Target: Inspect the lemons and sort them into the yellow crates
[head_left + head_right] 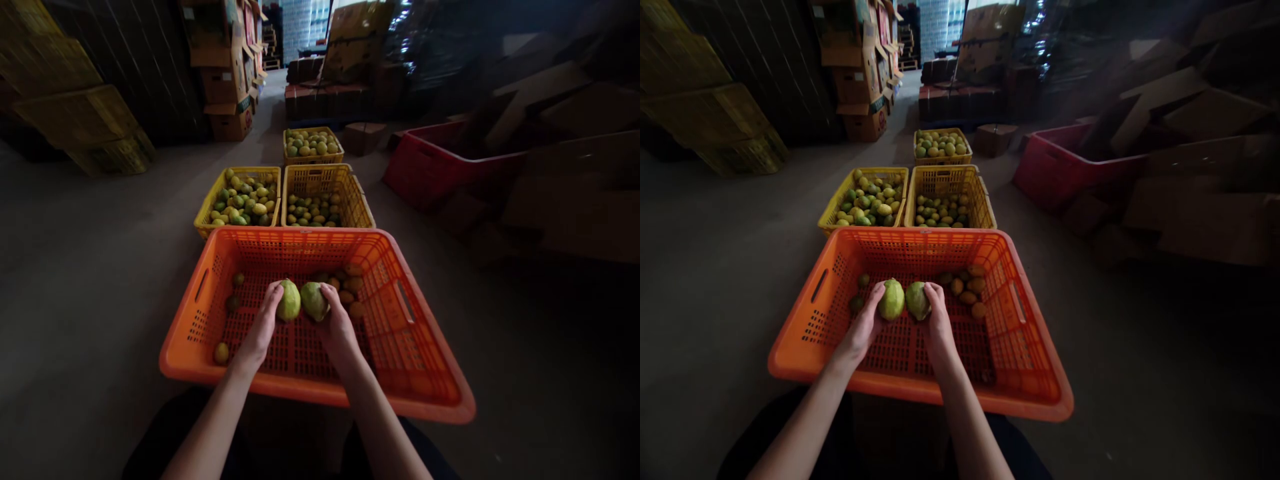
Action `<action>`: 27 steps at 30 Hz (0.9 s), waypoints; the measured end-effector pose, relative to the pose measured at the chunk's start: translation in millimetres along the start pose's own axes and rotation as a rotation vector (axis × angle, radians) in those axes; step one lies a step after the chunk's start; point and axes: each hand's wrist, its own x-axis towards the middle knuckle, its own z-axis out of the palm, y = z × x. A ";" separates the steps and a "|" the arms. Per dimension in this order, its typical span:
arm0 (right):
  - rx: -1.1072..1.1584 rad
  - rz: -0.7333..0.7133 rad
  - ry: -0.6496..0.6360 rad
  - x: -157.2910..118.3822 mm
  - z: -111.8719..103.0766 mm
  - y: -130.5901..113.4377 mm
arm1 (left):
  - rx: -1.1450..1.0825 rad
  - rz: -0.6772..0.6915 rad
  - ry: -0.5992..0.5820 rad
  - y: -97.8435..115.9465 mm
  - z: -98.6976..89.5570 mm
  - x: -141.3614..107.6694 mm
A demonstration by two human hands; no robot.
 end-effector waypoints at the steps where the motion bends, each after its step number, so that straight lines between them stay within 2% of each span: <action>1: 0.017 -0.027 -0.037 -1.2 0.4 -1.8 | -0.006 0.029 -0.022 2.3 1.4 -0.9; 3: 0.044 -0.066 -0.094 -3.5 1.2 -5.3 | -0.068 0.063 -0.038 5.9 4.0 -2.8; 6: 0.044 -0.093 -0.114 -6.0 0.6 -8.3 | -0.219 0.037 -0.038 9.6 6.7 -5.6; 12: 0.123 0.027 0.044 -8.9 -1.0 -9.4 | -0.360 0.010 -0.093 13.7 10.6 -8.8; 20: 0.144 0.045 0.052 -14.5 2.8 -14.2 | -0.474 -0.074 0.038 11.0 19.0 -8.1; 24: 0.193 0.222 0.077 -12.7 0.8 -16.5 | -0.383 -0.082 0.068 16.9 23.2 -14.0; 27: 0.247 0.372 0.147 -11.2 1.3 -18.3 | -0.322 -0.169 0.059 22.2 25.9 -16.4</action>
